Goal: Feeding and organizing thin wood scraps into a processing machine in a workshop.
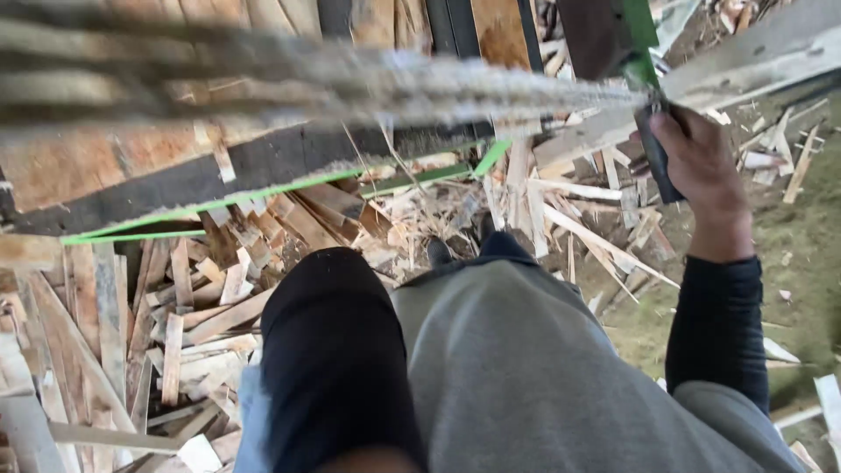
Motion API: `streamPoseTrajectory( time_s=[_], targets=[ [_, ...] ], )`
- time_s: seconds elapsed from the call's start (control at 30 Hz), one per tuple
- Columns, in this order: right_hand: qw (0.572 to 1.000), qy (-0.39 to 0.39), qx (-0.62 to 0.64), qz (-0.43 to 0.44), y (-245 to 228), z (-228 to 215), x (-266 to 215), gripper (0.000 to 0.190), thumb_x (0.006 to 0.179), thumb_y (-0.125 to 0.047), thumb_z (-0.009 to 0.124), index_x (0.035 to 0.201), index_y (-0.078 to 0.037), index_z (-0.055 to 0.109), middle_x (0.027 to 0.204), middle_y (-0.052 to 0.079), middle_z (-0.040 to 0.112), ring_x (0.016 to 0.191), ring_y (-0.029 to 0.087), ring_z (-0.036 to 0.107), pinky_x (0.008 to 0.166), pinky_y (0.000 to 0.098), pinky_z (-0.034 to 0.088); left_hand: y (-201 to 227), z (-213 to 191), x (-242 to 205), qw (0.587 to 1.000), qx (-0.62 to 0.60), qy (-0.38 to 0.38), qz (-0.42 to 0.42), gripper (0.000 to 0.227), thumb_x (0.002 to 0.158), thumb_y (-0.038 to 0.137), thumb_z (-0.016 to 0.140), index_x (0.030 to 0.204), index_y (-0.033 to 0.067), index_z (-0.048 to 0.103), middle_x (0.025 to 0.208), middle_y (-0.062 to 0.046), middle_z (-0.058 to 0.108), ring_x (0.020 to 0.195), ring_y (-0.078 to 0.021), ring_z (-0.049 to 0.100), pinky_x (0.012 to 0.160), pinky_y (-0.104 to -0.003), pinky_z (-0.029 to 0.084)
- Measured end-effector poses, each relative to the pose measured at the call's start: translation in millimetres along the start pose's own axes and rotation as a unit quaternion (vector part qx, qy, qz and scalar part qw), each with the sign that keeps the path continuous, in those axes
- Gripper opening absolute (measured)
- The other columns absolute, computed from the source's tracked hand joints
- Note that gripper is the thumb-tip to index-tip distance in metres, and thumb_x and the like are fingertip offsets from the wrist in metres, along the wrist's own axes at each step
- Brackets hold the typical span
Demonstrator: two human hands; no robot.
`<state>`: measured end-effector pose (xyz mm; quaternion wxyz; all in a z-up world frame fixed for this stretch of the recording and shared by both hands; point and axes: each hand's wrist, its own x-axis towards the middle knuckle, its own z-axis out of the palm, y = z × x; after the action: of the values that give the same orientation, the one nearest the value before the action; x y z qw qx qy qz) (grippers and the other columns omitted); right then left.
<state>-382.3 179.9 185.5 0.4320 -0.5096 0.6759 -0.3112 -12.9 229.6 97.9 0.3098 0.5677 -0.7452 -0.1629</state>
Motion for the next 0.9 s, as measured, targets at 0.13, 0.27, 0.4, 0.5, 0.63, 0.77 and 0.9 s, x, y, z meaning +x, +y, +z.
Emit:
streamPoseTrajectory(
  time_s=[0.13, 0.27, 0.4, 0.5, 0.63, 0.77, 0.9],
  targets=[
    [0.999, -0.012, 0.039, -0.002, -27.2, 7.7, 1.7, 0.032, 0.110, -0.032, 0.055, 0.125, -0.005, 0.066, 0.094, 0.002, 0.070, 0.080, 0.010, 0.065, 0.068, 0.0268, 0.055, -33.3, 45.2, 16.3, 0.998, 0.038, 0.017, 0.047, 0.024, 0.108, 0.017, 0.057, 0.129, 0.0096, 0.064, 0.122, -0.011, 0.072, 0.095, -0.0264, 0.068, 0.069, -0.038, 0.054],
    [0.998, -0.044, -0.042, 0.033, -7.0, -1.0, -7.6, 0.027, 0.103, -0.026, 0.066, 0.113, -0.002, 0.061, 0.082, 0.002, 0.058, 0.070, 0.011, 0.055, 0.057, 0.0286, 0.047, -29.9, 95.5, 11.0, 0.996, 0.047, -0.002, 0.074, 0.022, 0.108, 0.017, 0.057, 0.126, 0.0087, 0.067, 0.119, -0.011, 0.073, 0.101, -0.0287, 0.070, 0.072, -0.041, 0.056],
    [0.991, -0.122, -0.015, -0.058, -4.0, -7.6, 12.2, 0.038, 0.093, -0.022, 0.072, 0.119, -0.002, 0.053, 0.077, 0.000, 0.049, 0.062, 0.009, 0.050, 0.050, 0.0272, 0.047, -52.9, 203.8, 26.5, 0.972, -0.159, 0.080, -0.150, 0.024, 0.103, 0.028, 0.066, 0.101, 0.0042, 0.067, 0.096, -0.017, 0.072, 0.082, -0.0376, 0.069, 0.066, -0.044, 0.053],
    [0.990, -0.136, 0.019, -0.020, -1.8, -10.7, 15.8, 0.051, 0.090, -0.024, 0.071, 0.130, -0.003, 0.049, 0.076, 0.001, 0.050, 0.054, 0.009, 0.050, 0.043, 0.0275, 0.050, -76.4, 272.2, 42.2, 0.960, -0.168, 0.021, -0.223, 0.022, 0.103, 0.023, 0.077, 0.091, 0.0050, 0.073, 0.083, -0.019, 0.074, 0.079, -0.0379, 0.070, 0.063, -0.042, 0.052],
    [0.991, -0.130, -0.010, 0.010, 1.6, -16.7, 17.9, 0.057, 0.090, -0.027, 0.072, 0.132, 0.000, 0.046, 0.078, 0.001, 0.052, 0.052, 0.009, 0.053, 0.041, 0.0283, 0.052, -38.4, 270.3, 71.4, 0.821, -0.424, 0.070, -0.376, 0.009, 0.097, 0.009, 0.075, 0.096, 0.0024, 0.069, 0.088, -0.020, 0.073, 0.065, -0.0234, 0.069, 0.056, -0.036, 0.052],
    [0.991, -0.130, -0.019, 0.036, -8.1, -20.1, 17.9, 0.060, 0.089, -0.029, 0.072, 0.132, 0.001, 0.043, 0.078, 0.003, 0.056, 0.050, 0.011, 0.057, 0.040, 0.0298, 0.053, -61.2, 287.9, 102.7, 0.779, -0.561, 0.116, -0.254, 0.037, 0.093, -0.001, 0.069, 0.127, 0.0070, 0.058, 0.107, -0.008, 0.070, 0.086, -0.0166, 0.070, 0.068, -0.034, 0.058],
    [0.992, -0.113, -0.013, 0.048, -33.9, -22.0, 7.9, 0.055, 0.090, -0.027, 0.072, 0.131, 0.000, 0.046, 0.078, 0.007, 0.059, 0.052, 0.012, 0.058, 0.040, 0.0294, 0.051, -38.0, 241.8, 156.5, 0.901, -0.226, 0.028, -0.370, 0.061, 0.082, -0.001, 0.076, 0.140, 0.0143, 0.067, 0.075, -0.005, 0.074, 0.057, -0.0118, 0.071, 0.055, -0.029, 0.059]
  ],
)
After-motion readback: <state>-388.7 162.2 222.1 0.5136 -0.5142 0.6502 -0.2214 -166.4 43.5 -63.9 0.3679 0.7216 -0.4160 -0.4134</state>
